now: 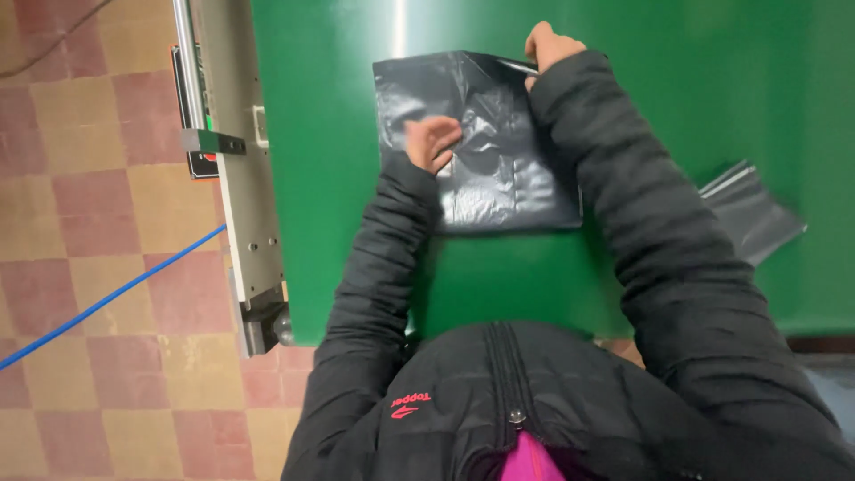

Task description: Folding black plastic bags on a conveyor belt and placing them into a plastic crate.

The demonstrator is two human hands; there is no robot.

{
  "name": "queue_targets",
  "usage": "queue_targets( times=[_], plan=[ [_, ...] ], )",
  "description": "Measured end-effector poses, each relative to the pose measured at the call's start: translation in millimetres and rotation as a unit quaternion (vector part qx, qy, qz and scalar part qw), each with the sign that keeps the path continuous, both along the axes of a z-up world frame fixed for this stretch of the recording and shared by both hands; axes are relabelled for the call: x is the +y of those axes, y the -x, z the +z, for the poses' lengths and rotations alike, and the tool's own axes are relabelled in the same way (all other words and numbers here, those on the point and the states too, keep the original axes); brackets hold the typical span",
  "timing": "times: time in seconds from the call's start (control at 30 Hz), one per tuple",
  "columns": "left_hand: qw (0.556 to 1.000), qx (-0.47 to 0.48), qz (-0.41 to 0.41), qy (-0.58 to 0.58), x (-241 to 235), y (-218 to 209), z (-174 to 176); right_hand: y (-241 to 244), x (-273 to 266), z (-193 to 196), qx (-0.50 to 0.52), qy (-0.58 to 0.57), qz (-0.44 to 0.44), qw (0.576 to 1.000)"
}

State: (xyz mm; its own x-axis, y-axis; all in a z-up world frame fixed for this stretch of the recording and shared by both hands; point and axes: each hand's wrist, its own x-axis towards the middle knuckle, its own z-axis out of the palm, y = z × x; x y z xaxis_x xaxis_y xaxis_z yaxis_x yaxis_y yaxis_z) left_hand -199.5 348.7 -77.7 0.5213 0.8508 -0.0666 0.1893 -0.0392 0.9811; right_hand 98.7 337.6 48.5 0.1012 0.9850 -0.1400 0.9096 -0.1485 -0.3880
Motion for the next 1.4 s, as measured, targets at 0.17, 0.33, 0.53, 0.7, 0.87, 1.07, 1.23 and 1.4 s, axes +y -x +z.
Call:
queue_targets(
  times=[0.17, 0.33, 0.53, 0.7, 0.87, 1.07, 1.23, 1.4],
  plan=[
    [0.719, -0.503, -0.087, 0.472, 0, 57, -16, 46, -132, 24, -0.042, -0.310, 0.146, 0.938],
    [0.785, -0.473, 0.030, 0.399, -26, 93, -46, 82, -206, -6, -0.072, -0.294, 0.138, 0.943],
    [0.964, -0.024, 0.054, -0.258, -82, 122, 46, 94, -226, -1, -0.071, -0.317, 0.157, 0.933],
    [0.799, 0.288, -0.103, -0.518, -109, 138, 87, 116, -228, 24, -0.099, -0.245, 0.171, 0.949],
    [0.748, 0.378, -0.424, -0.344, -115, 92, 104, 176, -230, 10, 0.054, -0.212, 0.209, 0.953],
    [0.794, -0.033, -0.499, -0.346, -90, 19, 57, 135, -283, -186, 0.209, -0.211, 0.303, 0.906],
    [0.907, 0.236, -0.320, -0.140, -54, 0, -21, 120, -293, -105, 0.424, -0.042, -0.197, 0.883],
    [0.931, 0.283, -0.181, -0.141, -107, -11, 100, 88, -277, -139, 0.011, 0.007, -0.072, 0.997]
  ],
)
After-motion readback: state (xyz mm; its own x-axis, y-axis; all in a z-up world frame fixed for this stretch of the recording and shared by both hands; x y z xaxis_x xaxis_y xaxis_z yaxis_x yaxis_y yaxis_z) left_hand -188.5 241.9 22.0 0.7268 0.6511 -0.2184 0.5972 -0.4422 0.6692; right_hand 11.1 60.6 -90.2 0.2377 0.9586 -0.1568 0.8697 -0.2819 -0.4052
